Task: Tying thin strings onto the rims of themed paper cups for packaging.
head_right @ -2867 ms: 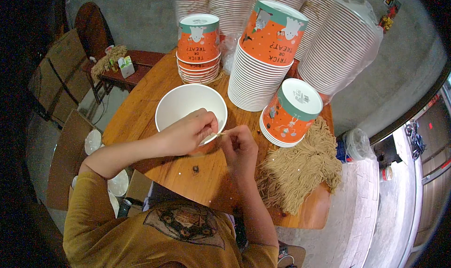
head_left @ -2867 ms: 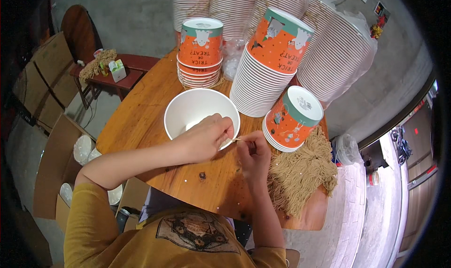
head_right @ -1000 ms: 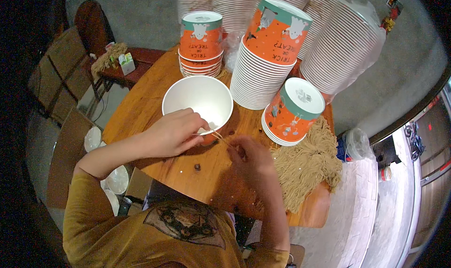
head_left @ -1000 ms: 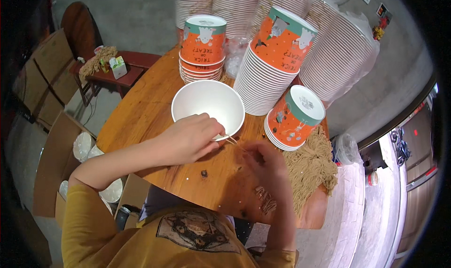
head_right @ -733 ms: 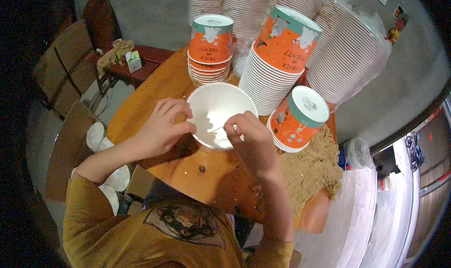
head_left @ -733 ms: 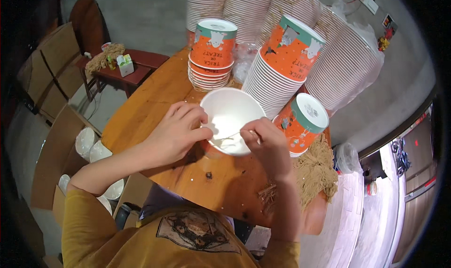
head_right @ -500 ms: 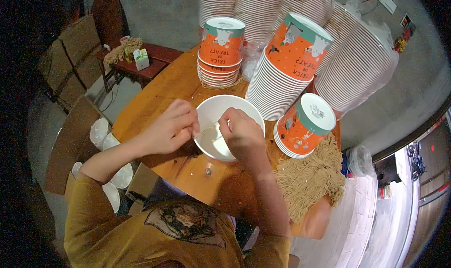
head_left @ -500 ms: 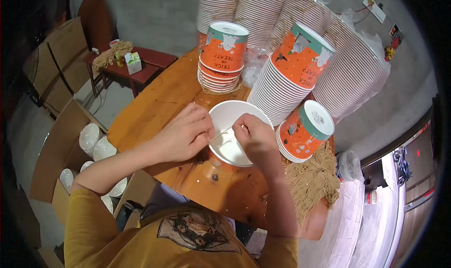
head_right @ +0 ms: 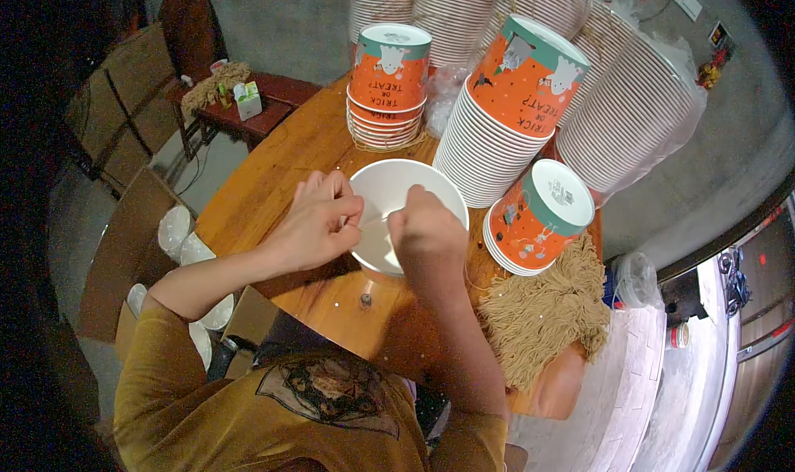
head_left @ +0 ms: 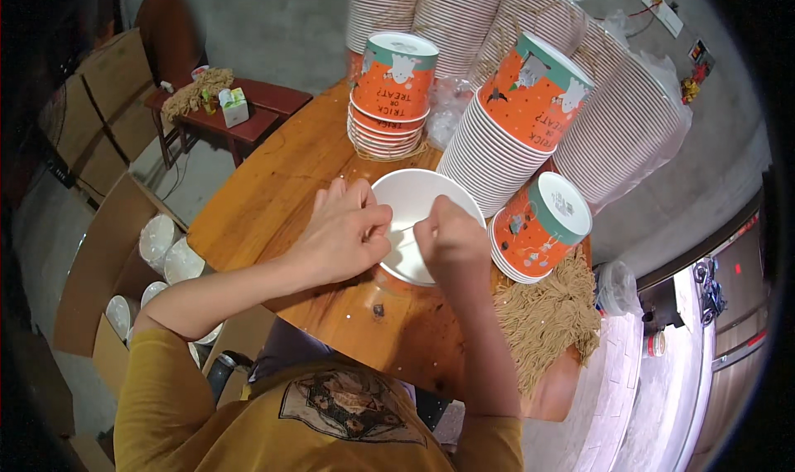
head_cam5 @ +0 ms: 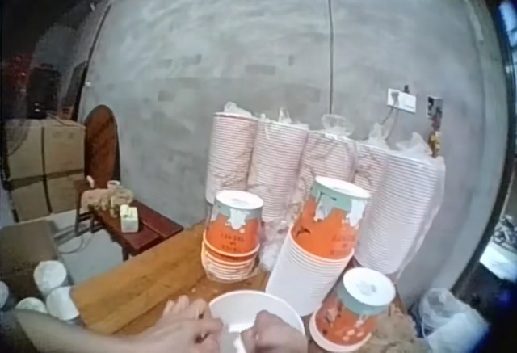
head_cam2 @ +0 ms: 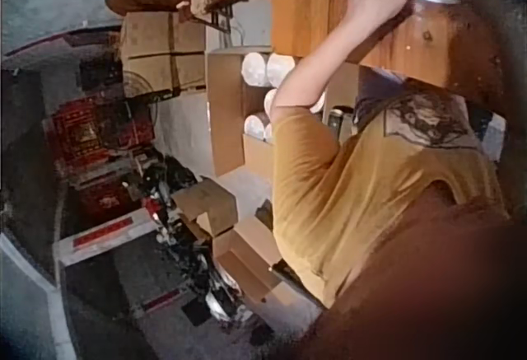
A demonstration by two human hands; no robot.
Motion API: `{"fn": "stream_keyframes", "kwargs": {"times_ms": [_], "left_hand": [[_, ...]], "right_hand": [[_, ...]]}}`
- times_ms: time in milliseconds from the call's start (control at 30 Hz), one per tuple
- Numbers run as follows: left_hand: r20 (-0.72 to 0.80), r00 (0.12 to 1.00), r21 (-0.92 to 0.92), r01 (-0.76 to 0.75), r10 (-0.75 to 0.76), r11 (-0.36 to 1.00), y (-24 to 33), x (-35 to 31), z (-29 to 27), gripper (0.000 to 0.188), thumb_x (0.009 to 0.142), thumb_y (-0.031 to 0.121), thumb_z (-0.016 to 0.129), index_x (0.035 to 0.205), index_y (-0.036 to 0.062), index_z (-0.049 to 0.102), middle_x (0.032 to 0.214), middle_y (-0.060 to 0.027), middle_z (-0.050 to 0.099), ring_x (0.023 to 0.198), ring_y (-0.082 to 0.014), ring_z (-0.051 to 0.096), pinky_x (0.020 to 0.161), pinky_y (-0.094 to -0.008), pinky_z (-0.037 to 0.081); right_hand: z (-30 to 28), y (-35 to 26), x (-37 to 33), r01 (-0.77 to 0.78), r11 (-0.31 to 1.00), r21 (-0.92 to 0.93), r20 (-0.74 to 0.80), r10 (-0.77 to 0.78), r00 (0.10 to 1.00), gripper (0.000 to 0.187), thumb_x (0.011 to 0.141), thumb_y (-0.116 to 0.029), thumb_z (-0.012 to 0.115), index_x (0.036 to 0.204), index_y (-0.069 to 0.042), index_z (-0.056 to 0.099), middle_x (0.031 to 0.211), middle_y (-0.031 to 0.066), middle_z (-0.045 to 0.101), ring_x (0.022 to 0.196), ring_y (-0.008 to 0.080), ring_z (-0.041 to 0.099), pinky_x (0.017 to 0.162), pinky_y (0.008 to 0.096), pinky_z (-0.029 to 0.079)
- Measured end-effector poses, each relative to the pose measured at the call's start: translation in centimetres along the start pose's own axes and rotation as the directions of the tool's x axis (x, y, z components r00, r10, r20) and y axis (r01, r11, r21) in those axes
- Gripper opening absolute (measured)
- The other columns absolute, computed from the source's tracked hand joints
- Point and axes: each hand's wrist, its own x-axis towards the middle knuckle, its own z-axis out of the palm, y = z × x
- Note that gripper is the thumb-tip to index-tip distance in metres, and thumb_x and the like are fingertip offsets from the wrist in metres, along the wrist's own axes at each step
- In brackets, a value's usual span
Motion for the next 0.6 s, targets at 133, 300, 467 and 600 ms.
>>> {"fn": "stream_keyframes", "kwargs": {"times_ms": [133, 300, 467, 600], "left_hand": [[-0.018, 1.000, -0.054, 0.001, -0.002, 0.999, -0.3, 0.0, -0.6, 0.012, 0.075, 0.016, 0.061, 0.073, 0.0051, 0.056, 0.090, -0.0111, 0.044, 0.089, -0.0281, 0.039, 0.078, -0.0395, 0.034], [-0.100, 0.995, -0.024, -0.020, 0.017, 1.000, -0.7, -0.4, -0.1, 0.015, 0.079, 0.018, 0.060, 0.076, 0.0040, 0.055, 0.092, -0.0130, 0.043, 0.090, -0.0286, 0.038, 0.081, -0.0383, 0.036], [0.040, 0.993, -0.141, 0.117, -0.112, 0.983, -1.0, -0.4, -0.7, 0.017, 0.080, 0.019, 0.063, 0.080, 0.0061, 0.052, 0.091, -0.0095, 0.042, 0.088, -0.0232, 0.042, 0.076, -0.0332, 0.039], [0.289, 0.935, -0.163, 0.261, -0.207, 0.951, -1.3, 0.5, -1.2, 0.020, 0.081, 0.025, 0.057, 0.083, 0.0045, 0.054, 0.080, -0.0159, 0.056, 0.079, -0.0311, 0.057, 0.072, -0.0414, 0.045]], "right_hand": [[0.5, 0.2, 0.0, -0.030, 0.997, -0.067, -0.081, 0.024, 0.996, 0.014, 0.079, -0.013, 0.059, 0.077, -0.003, 0.050, 0.069, 0.0162, 0.058, 0.063, 0.0355, 0.060, 0.056, 0.0447, 0.048], [0.8, 0.6, 0.0, 0.003, 0.997, -0.075, -0.072, -0.008, 0.997, 0.013, 0.078, -0.012, 0.059, 0.081, -0.003, 0.051, 0.070, 0.0153, 0.059, 0.061, 0.0336, 0.061, 0.054, 0.0428, 0.050], [1.0, 0.6, 0.1, -0.042, 0.998, -0.053, -0.025, 0.041, 0.999, 0.014, 0.079, -0.015, 0.058, 0.083, -0.003, 0.052, 0.074, 0.0158, 0.060, 0.064, 0.0346, 0.062, 0.058, 0.0438, 0.050], [0.9, 0.2, 0.2, -0.074, 0.997, 0.017, -0.018, 0.074, 0.997, 0.016, 0.082, -0.015, 0.055, 0.076, -0.001, 0.051, 0.071, 0.0210, 0.059, 0.068, 0.0409, 0.059, 0.061, 0.0490, 0.046]]}}
